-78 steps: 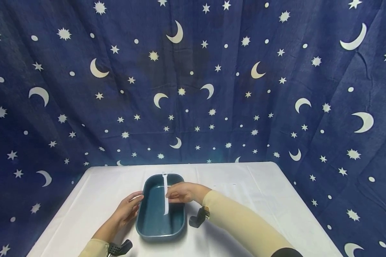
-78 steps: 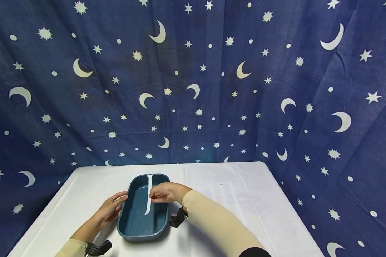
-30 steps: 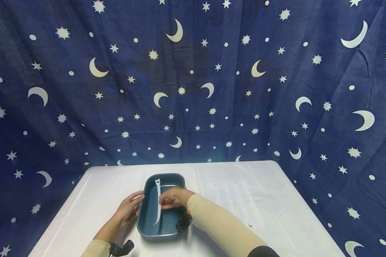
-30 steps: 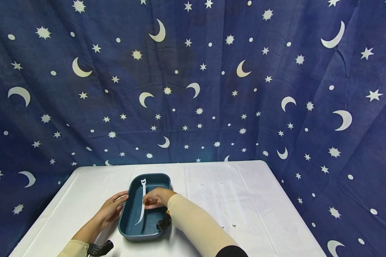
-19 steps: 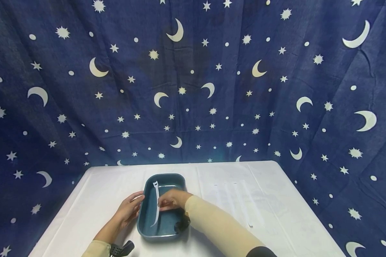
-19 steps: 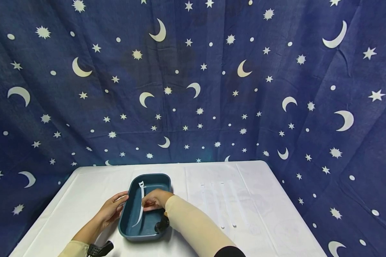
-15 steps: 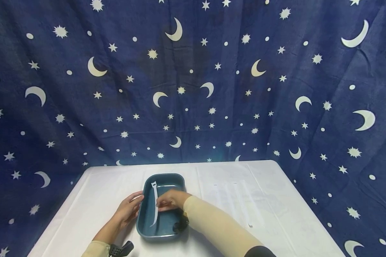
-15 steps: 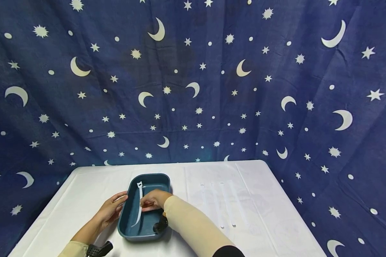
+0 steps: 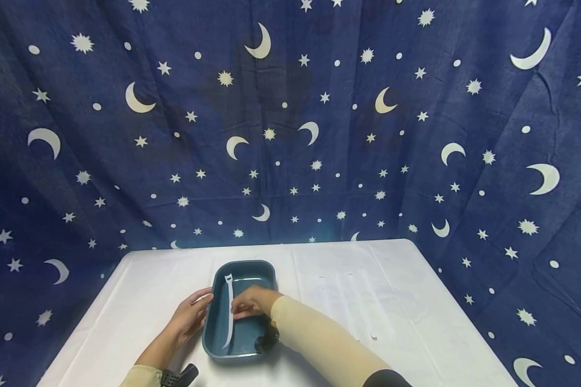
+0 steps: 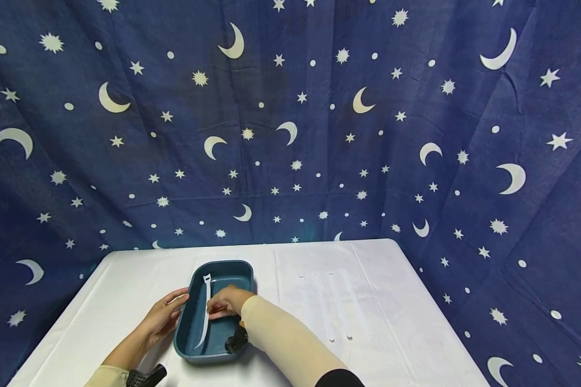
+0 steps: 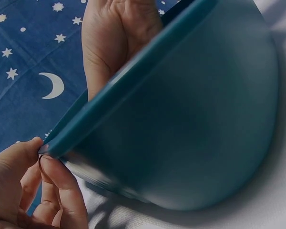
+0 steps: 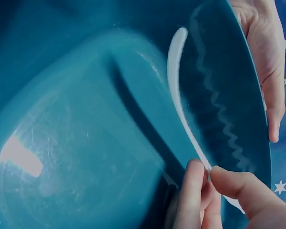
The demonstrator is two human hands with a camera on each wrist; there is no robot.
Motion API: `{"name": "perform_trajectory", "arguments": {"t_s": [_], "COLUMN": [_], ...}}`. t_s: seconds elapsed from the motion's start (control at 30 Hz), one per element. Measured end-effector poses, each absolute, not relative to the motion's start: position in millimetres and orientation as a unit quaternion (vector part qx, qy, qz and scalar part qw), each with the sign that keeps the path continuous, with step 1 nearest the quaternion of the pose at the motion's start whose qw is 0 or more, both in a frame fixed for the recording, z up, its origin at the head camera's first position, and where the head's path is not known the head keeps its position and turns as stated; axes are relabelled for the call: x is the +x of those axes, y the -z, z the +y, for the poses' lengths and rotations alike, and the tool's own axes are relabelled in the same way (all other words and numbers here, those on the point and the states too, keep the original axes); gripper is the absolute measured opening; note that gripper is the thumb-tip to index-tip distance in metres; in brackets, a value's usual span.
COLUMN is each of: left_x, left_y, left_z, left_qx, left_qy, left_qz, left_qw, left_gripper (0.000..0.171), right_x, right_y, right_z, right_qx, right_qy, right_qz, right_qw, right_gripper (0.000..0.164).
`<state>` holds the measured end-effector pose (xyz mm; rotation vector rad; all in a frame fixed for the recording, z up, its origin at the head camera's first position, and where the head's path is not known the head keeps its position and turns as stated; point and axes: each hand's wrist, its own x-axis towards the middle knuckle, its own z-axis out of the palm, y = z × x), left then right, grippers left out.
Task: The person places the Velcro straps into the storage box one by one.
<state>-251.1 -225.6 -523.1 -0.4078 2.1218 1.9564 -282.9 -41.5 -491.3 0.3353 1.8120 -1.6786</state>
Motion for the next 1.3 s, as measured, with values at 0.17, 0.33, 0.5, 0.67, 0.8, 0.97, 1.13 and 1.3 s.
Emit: {"name": "perform_trajectory", "arguments": {"t_s": [0.17,0.33,0.5,0.67,0.8,0.97,1.13,1.3], "left_x": [-252,-251,-250,-250,-250,-249,-249,-250], "left_y": [522,523,523,522,522,523,522,522], "left_z": [-226,-225,-224,-225,-225,-225,-226,-226], "left_qx": [-0.136,-0.137,-0.132,-0.132,-0.132,-0.134,-0.14,-0.14], "left_qy": [-0.666,-0.665,-0.665,-0.671,-0.678,-0.674,-0.667,-0.673], "left_qz": [0.724,0.725,0.726,0.721,0.715,0.718,0.723,0.719], "left_qw": [0.115,0.116,0.112,0.111,0.109,0.109,0.109,0.108], "left_gripper": [0.065,0.063,0.06,0.06,0.059,0.059,0.057,0.058], "right_x": [-280,-275,-267,-263,-264,-265,-265,-267], "right_y": [493,492,487,486,489,488,479,467], "right_z": [-44,-47,-50,-52,-51,-47,-41,-34], "right_qx": [0.112,0.1,0.08,0.053,0.048,0.045,0.008,-0.024], "right_qy": [0.641,0.611,0.581,0.56,0.567,0.575,0.556,0.538], "right_qz": [0.695,0.735,0.771,0.797,0.791,0.781,0.789,0.793], "right_qw": [0.306,0.277,0.25,0.22,0.225,0.242,0.26,0.284], "right_gripper": [0.013,0.016,0.015,0.015,0.015,0.017,0.019,0.013]}}
